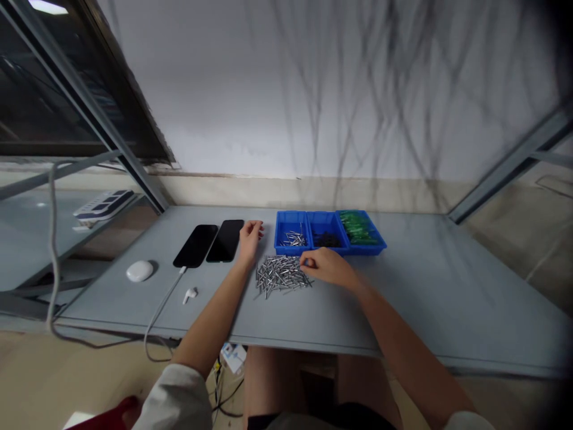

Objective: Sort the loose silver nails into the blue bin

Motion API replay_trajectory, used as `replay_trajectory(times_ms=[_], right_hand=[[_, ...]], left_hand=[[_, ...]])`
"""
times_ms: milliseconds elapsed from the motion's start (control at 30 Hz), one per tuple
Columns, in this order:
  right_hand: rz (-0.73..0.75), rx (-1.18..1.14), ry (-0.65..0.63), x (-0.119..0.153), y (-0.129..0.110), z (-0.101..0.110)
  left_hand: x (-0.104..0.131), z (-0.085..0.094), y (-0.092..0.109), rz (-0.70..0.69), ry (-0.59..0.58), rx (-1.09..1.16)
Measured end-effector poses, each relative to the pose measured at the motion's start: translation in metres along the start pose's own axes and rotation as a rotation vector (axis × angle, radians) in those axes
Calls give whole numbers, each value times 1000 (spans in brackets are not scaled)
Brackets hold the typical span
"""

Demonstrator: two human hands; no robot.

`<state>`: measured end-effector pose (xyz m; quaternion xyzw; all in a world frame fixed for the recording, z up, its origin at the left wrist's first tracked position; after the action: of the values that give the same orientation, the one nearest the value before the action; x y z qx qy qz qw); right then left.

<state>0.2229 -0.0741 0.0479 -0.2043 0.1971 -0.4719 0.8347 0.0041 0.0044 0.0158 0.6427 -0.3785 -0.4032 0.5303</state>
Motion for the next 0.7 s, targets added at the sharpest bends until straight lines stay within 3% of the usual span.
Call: replay_trajectory(times_ms=[267, 700], right_hand=[[-36, 97, -122, 2, -3, 0], [-52, 132, -121, 2, 0, -2]], left_hand=[[-2, 1, -2, 1, -1, -9], [-2, 1, -4, -21, -11, -14]])
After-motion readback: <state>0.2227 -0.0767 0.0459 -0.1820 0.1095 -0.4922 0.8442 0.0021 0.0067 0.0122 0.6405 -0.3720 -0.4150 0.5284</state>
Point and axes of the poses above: each hand's wrist, its own x-axis away from the middle knuckle, its own z-axis out of the back of the hand, y = z × x, the point moved 3 cm from there along -x, towards the middle knuckle, and after that the axes turned 5 degrees about y, right-handed, at the moved point
